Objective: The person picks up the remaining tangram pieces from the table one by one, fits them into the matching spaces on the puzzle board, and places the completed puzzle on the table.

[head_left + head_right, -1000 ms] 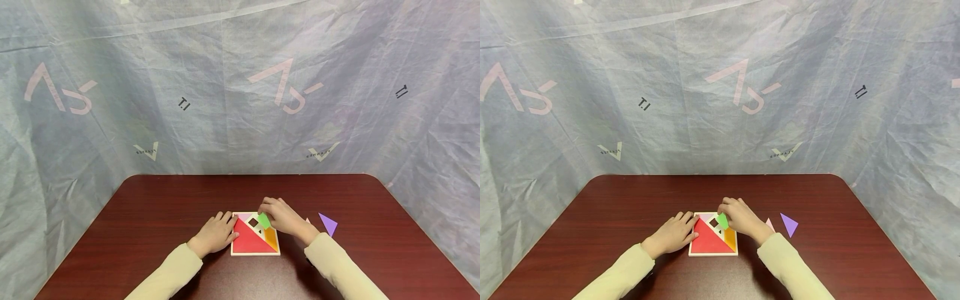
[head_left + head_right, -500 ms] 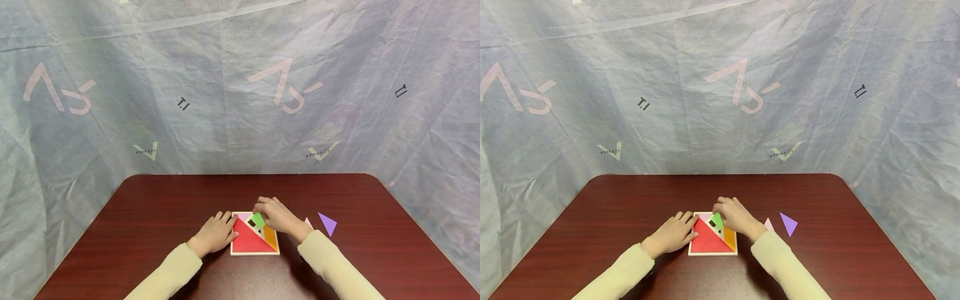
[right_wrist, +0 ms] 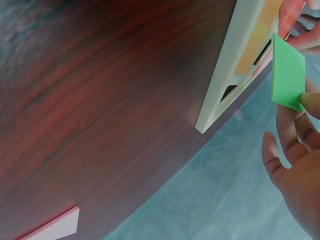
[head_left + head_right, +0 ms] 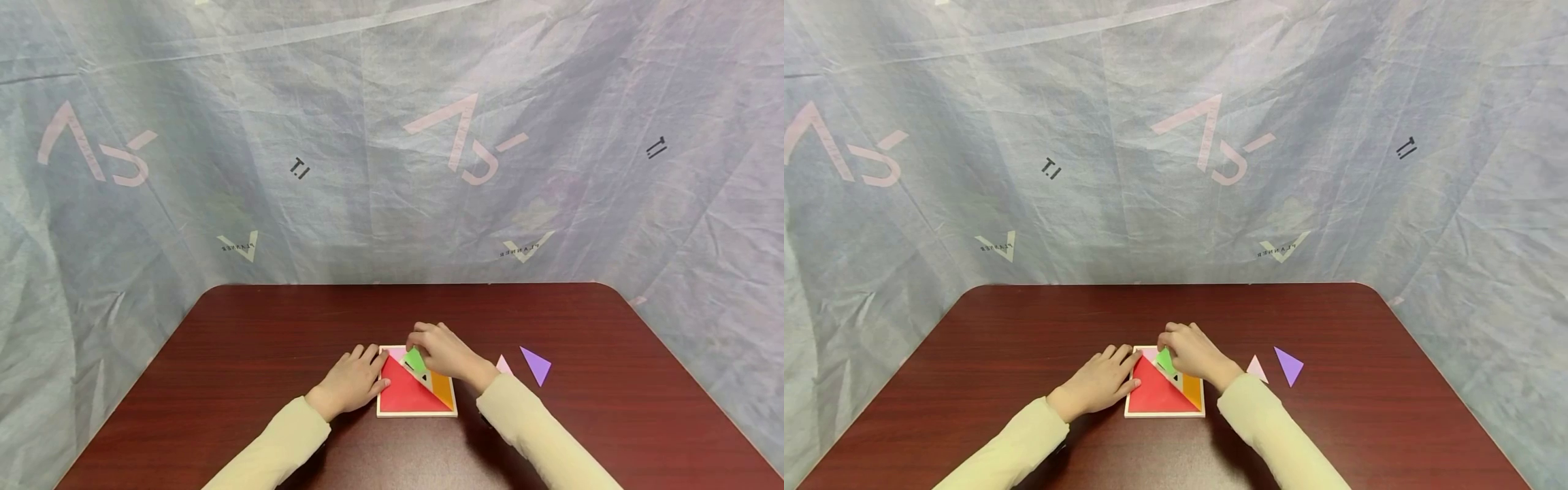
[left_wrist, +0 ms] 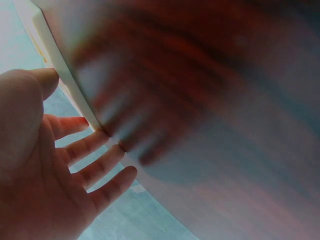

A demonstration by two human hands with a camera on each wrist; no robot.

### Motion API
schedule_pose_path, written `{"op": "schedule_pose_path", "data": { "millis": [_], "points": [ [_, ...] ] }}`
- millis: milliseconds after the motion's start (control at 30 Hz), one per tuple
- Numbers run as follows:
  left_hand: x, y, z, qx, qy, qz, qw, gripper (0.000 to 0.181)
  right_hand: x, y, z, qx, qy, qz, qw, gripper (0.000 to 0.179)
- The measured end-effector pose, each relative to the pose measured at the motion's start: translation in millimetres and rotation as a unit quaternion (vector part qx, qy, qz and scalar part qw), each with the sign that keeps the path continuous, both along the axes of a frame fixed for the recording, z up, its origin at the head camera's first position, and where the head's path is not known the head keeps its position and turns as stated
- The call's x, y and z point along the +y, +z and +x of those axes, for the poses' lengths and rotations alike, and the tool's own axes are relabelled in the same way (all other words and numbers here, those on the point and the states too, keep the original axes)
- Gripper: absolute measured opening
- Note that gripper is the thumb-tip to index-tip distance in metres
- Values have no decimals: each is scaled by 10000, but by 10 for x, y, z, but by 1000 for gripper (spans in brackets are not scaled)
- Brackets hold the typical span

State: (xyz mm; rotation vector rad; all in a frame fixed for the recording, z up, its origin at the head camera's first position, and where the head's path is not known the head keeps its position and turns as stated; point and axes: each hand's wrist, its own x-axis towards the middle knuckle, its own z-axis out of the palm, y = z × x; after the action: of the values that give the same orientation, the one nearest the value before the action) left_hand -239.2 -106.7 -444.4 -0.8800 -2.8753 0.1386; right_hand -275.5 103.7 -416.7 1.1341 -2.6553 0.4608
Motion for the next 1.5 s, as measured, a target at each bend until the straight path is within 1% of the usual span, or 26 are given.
{"op": "schedule_pose_path", "data": {
  "millis": [167, 233, 367, 667, 1033, 1267, 1500],
  "points": [
    [-1, -6, -2, 38, 0, -1, 10000, 52, -40, -17, -5, -347, -71, 60, 9994, 28],
    [0, -9, -1, 75, -10, 3, 10000, 52, -53, -25, -8, -405, -93, 91, 9991, 29],
    [3, -14, 1, 130, -12, -30, 9999, 51, -70, -39, -21, -327, -65, 122, 9994, 29],
    [7, -21, -6, 122, 14, -66, 9999, 52, -89, -41, -20, 61, -42, 114, 9999, 25],
    [7, 3, 12, 22, 2, -53, 10000, 52, -127, -70, -19, -168, -262, 144, 9994, 24],
    [6, 5, 16, -33, 22, -79, 10000, 53, -151, -85, -27, -106, -344, 292, 9989, 23],
    [5, 6, 7, 86, -12, -48, 10000, 52, -171, -108, -37, 83, -231, 431, 9988, 22]
  ]
}}
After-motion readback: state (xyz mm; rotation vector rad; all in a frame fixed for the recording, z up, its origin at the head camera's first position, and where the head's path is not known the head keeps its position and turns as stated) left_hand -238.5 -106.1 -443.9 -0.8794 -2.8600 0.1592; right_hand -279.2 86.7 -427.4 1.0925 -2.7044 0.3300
